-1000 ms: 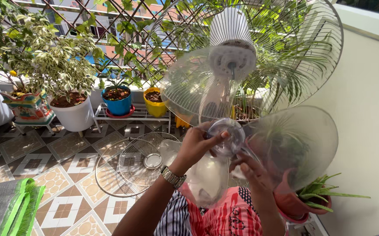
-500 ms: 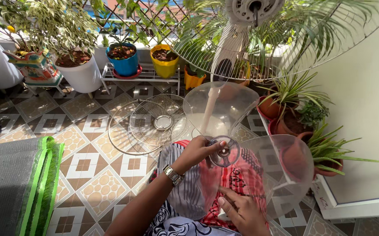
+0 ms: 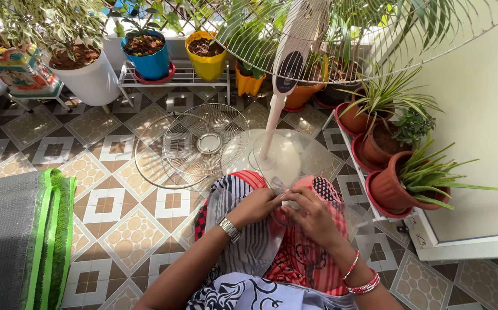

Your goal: The person assembles a standing fan by attaching the fan blades to the motor hub and securing them with a nut. They then fit the front protective grill onto the fan head.

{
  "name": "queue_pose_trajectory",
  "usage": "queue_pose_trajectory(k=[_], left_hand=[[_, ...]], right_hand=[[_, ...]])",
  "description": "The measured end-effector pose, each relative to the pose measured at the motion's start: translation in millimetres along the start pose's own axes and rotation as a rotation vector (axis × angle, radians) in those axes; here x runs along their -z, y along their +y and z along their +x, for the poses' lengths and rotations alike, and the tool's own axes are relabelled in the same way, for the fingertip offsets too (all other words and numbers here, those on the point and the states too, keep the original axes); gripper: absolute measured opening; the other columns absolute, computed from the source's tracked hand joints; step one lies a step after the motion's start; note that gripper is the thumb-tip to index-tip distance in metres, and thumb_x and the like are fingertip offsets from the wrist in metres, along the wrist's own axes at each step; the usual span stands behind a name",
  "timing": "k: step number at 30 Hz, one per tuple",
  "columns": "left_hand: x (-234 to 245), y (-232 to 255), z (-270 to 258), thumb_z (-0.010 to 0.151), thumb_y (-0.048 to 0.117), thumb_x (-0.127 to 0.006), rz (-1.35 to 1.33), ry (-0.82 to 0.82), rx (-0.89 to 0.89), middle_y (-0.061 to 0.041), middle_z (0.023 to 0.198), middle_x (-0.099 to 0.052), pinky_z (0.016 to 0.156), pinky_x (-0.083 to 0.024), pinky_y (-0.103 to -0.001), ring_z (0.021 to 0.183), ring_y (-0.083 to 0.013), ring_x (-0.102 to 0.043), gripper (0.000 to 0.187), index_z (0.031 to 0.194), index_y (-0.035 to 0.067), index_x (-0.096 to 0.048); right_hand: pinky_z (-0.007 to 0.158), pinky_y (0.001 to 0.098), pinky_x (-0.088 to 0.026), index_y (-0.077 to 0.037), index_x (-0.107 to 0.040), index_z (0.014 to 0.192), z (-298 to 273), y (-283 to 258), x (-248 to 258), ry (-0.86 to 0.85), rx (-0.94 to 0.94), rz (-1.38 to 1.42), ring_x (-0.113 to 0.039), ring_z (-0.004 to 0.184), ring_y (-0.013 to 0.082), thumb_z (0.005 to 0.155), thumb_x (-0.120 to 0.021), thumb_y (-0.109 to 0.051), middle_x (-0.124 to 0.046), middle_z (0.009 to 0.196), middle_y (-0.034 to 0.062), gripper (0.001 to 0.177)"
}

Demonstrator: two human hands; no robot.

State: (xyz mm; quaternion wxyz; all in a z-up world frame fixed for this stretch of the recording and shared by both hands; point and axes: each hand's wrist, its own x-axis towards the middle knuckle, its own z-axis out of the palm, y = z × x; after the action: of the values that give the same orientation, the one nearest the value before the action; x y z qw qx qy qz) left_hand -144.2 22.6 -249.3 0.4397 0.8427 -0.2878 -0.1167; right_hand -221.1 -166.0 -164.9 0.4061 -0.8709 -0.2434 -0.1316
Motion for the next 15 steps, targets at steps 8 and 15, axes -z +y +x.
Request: queue_pose_trajectory(k=[8,15], left_hand=[[28.0,11.8,-0.9,0.105,0.040,-0.047,0.170,0.054,0.011,-0.022,0.073,-0.068,0.071,-0.052,-0.050,0.072,-0.0386,-0.067,0.056,0.078,-0.003,-0.071],[50.3,28.7,-19.7,0.099,0.037,-0.057,0.133,0.078,-0.058,-0.018,0.072,-0.069,0.065,-0.051,-0.046,0.068,-0.0341,-0.067,0.043,0.082,0.001,-0.075]], right_hand=[[0.095,0.0373,-0.054,-0.004,-0.069,0.121,-10.0,12.7,-6.8,-0.022,-0.032,0.043,-0.069,0.115,0.0280,0.086,-0.078,-0.017,-0.071,0.123,0.0114,0.038],[0.095,0.0373,-0.055,-0.004,-0.068,0.122,-9.1,6.4,0.7,-0.044,-0.106,0.001,-0.070,0.114,0.0283,0.089,-0.076,-0.023,-0.071,0.123,0.0124,0.038]])
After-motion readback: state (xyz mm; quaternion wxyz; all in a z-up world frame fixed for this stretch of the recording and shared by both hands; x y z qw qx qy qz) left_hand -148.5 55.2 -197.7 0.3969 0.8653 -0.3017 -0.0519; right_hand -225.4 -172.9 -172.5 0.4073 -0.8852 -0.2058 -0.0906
